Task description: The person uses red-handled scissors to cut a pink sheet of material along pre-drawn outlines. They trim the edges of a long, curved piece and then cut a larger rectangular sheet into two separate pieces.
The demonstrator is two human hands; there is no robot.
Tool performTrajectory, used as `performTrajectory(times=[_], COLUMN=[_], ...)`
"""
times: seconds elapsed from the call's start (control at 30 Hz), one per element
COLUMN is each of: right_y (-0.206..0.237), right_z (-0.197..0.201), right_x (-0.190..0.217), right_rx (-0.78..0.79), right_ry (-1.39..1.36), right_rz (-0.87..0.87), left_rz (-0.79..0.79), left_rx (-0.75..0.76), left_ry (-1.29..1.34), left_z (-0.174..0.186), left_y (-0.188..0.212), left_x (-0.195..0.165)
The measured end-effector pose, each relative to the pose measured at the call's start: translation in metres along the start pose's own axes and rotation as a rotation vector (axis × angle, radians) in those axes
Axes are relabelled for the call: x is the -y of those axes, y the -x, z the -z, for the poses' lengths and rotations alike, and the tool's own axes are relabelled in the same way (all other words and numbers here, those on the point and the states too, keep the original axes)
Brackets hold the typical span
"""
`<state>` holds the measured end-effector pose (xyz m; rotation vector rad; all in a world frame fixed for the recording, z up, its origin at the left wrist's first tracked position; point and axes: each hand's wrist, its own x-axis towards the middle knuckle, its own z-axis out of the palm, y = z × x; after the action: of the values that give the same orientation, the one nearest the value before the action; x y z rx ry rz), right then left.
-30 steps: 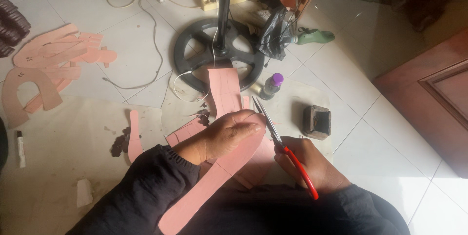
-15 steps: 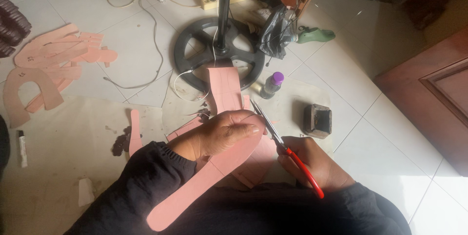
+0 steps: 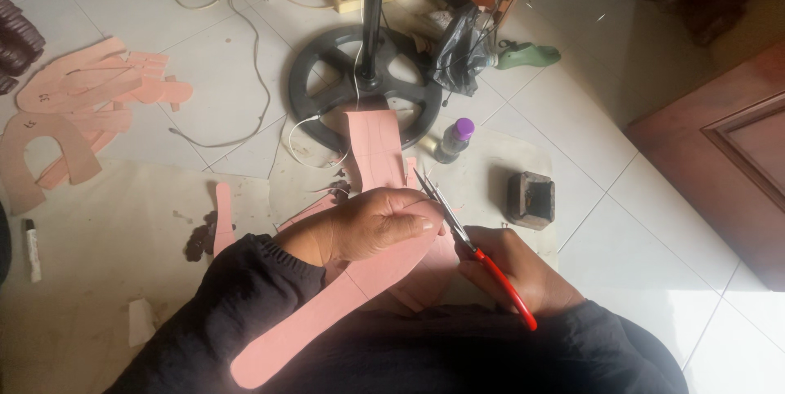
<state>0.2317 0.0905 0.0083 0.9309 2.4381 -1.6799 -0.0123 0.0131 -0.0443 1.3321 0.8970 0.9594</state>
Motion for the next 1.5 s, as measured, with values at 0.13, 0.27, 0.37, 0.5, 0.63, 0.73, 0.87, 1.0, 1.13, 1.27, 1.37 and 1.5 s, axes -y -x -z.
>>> performTrajectory(times=[0.13,0.27,0.37,0.5,0.63,0.73,0.87,1.0,1.13,1.27,1.37,1.5], right_y=[0.0,-0.001,0.0,-0.002,-0.006,-0.008,-0.011,-0.011,-0.014,-0.019,-0.025,-0.032], right_z=[0.003,0.004,0.003,-0.002,-0.001,-0.002,-0.012,-0.007,0.003,0.01,0.001,-0.015], right_x=[-0.002,-0.003,-0.005,-0.009,-0.011,-0.008,0.0,-0.003,-0.017,-0.029,-0.034,-0.037], right_rx=[0.026,0.036,0.022,-0.046,-0.114,-0.154,-0.081,-0.031,-0.31,-0.507,-0.588,-0.623], right_ry=[0.038,0.03,-0.008,0.018,-0.094,-0.326,-0.399,-0.384,-0.489,-0.62,-0.705,-0.797], right_rz=[-0.026,-0.037,-0.103,-0.099,-0.003,0.052,0.06,-0.026,0.137,0.138,0.17,0.157], left_rz=[0.06,0.058,0.055,0.082,0.163,0.212,0.175,0.126,0.208,0.085,0.066,0.117], left_rx=[0.008,0.014,0.015,0.01,-0.025,-0.001,0.08,0.195,0.134,-0.268,-0.297,-0.423], left_ry=[-0.031,-0.041,-0.025,0.016,-0.008,-0.054,-0.082,0.092,0.464,0.774,0.67,0.403], left_z=[0.004,0.005,0.004,0.005,0.002,-0.007,-0.026,-0.026,0.006,0.023,0.016,-0.003], left_y=[0.002,0.003,0.004,0.007,0.005,0.001,-0.006,-0.003,0.01,0.003,-0.002,-0.009], left_x=[0.0,-0.002,-0.007,-0.015,-0.015,-0.008,0.004,0.007,0.001,-0.001,-0.002,0.0])
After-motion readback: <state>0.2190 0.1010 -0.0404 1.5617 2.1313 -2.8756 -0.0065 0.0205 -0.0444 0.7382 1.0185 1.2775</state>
